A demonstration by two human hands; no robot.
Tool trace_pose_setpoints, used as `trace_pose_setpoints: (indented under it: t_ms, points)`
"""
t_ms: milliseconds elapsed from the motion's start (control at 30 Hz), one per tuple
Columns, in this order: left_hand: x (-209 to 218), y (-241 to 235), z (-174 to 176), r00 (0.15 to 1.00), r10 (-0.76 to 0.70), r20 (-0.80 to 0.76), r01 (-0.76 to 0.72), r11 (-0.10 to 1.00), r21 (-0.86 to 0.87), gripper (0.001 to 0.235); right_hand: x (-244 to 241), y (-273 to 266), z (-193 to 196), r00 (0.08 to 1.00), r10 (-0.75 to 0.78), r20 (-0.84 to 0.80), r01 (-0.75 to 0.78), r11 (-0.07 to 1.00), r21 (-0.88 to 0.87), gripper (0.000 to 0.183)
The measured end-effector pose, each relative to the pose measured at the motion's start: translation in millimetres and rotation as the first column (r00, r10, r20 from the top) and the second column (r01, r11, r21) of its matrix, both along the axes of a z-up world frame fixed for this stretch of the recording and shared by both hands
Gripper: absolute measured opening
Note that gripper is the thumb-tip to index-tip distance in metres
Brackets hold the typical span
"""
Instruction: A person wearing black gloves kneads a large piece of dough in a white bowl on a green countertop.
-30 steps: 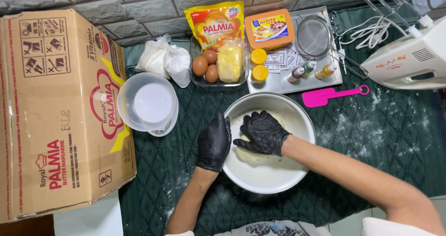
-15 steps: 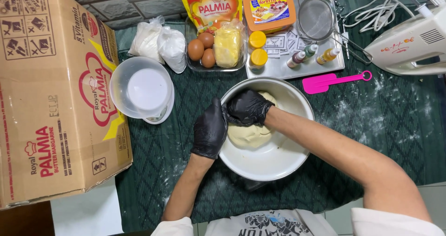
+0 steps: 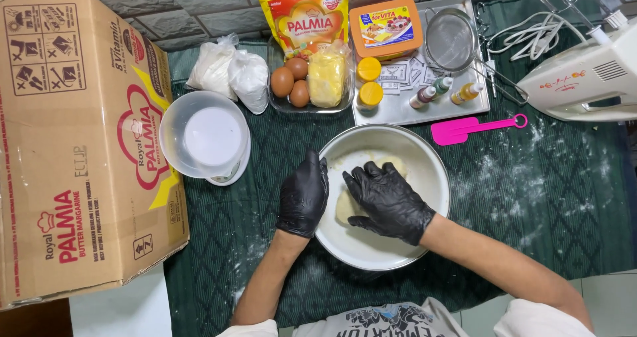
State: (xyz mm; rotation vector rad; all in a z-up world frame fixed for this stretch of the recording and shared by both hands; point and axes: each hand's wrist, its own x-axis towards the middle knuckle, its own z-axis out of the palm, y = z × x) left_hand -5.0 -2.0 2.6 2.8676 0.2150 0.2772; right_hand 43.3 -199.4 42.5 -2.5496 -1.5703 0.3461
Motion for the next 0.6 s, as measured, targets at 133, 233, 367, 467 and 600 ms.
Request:
trace_pose_setpoints:
  t_ms: [133,233,367,467,600]
  points:
    - [1.3,1.4,9.0,1.0,-0.01,0.021,0.011,0.998,-0.059,0.019,6.6,-29.8,-15.8,0.991,-0.063,-0.115,0.062,0.998,-0.017,0.07]
    - [2.7,1.5,4.3,0.999,-0.008,0.031,0.01,0.998,-0.059,0.018,15.5,-54.0,-44.7,0.984,-0.084,-0.158,0.093,0.994,0.05,0.12]
    - [1.6,0.6,7.2,1.0,-0.005,0.022,0.006,0.998,-0.059,0.02,28.4,-50.1,-9.9,0.986,-0.016,-0.164,0.039,0.99,0.136,0.096]
    - [2.5,0.2,14.7,1.0,0.002,0.016,-0.001,0.997,-0.072,0.02,13.8,-33.8,26.3,0.999,-0.044,0.001,0.043,0.994,0.099,0.075]
    - [0.5,-0.5,7.1,0.999,-0.004,0.038,0.006,0.999,-0.051,0.019,-28.5,-19.1,55.5,0.969,-0.053,0.242,0.061,0.998,-0.026,0.054]
